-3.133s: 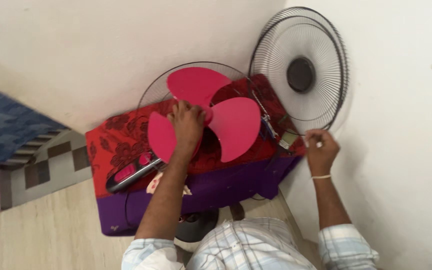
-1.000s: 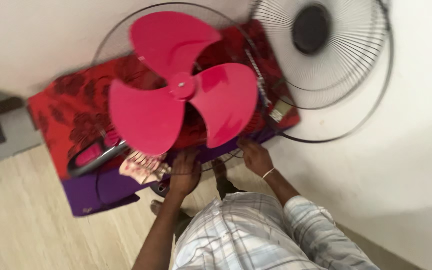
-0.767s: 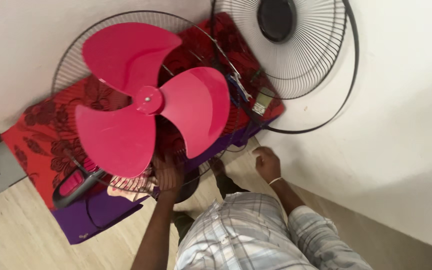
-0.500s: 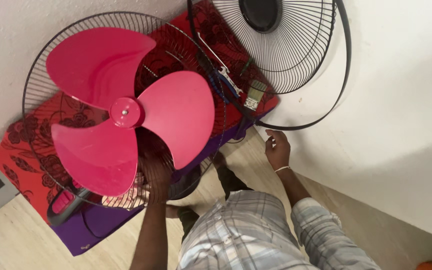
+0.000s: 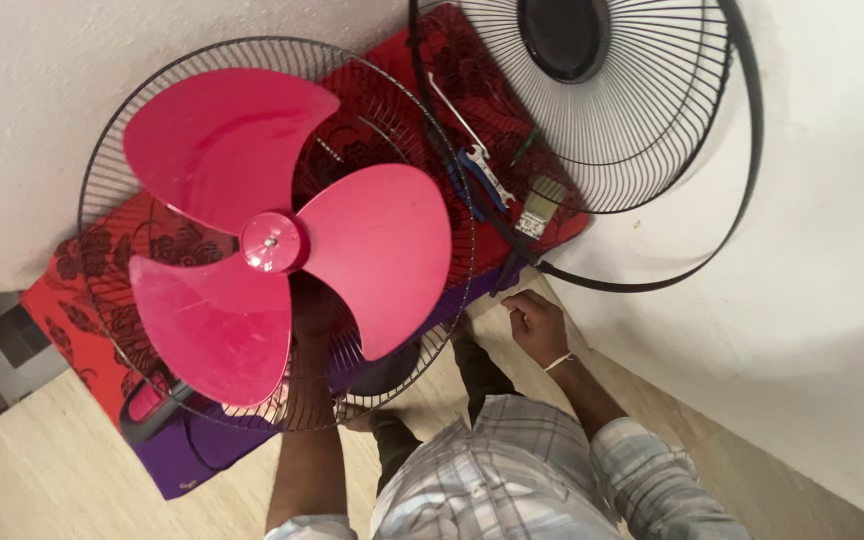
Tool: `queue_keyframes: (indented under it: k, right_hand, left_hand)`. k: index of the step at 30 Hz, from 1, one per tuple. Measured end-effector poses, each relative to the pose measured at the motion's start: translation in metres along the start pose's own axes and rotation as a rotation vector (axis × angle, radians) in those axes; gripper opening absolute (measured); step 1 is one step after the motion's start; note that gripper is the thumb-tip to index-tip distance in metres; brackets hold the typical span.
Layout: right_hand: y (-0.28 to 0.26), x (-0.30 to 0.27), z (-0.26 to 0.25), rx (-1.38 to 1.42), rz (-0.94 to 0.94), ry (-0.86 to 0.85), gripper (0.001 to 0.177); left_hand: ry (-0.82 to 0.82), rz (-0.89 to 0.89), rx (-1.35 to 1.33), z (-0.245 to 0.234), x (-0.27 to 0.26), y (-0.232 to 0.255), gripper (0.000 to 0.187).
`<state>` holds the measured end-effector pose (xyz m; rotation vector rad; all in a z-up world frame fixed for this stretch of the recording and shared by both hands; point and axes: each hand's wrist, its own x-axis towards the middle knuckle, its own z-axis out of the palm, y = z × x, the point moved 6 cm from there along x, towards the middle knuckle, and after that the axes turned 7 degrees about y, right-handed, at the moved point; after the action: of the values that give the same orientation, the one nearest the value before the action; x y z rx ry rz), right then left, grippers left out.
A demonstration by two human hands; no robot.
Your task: The person assembles a standing fan by attaching pink blades to the motor hub, securing them with a cap, wiping the blades with a cloth, and then fitting the front wire cage over the assembly.
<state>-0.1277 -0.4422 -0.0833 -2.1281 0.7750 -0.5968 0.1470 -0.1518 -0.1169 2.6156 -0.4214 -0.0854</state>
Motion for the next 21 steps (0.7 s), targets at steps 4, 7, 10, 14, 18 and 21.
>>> queue_keyframes:
  k: [4, 7, 10, 14, 18, 21]
  right_hand:
    - [-0.024, 0.016, 0.009, 0.020, -0.081, 0.045, 0.022]
    - [-0.046, 0.040, 0.025, -0.036, -0.288, 0.123, 0.023]
    - [-0.055, 0.069, 0.059, -0.075, -0.425, 0.077, 0.023]
    - [-0.026, 0.093, 0.124, -0.284, -0.396, -0.214, 0.023]
    - [0.019, 0.121, 0.183, -0.593, -0.376, -0.414, 0.022]
    - [0.052, 0.121, 0.213, -0.687, -0.392, -0.473, 0.022]
  left_hand:
    - [0.098, -0.016, -0.071, -0.027, 0.016, 0.003, 0.062]
    - [0.195, -0.031, -0.125, -0.048, 0.040, 0.003, 0.062]
    - [0.245, -0.053, -0.154, -0.058, 0.051, 0.001, 0.062]
    - [0.218, -0.082, -0.166, -0.052, 0.056, -0.005, 0.062]
    - [0.192, -0.071, -0.149, -0.044, 0.079, -0.002, 0.062]
    - [0.124, -0.066, -0.145, -0.030, 0.064, 0.006, 0.062]
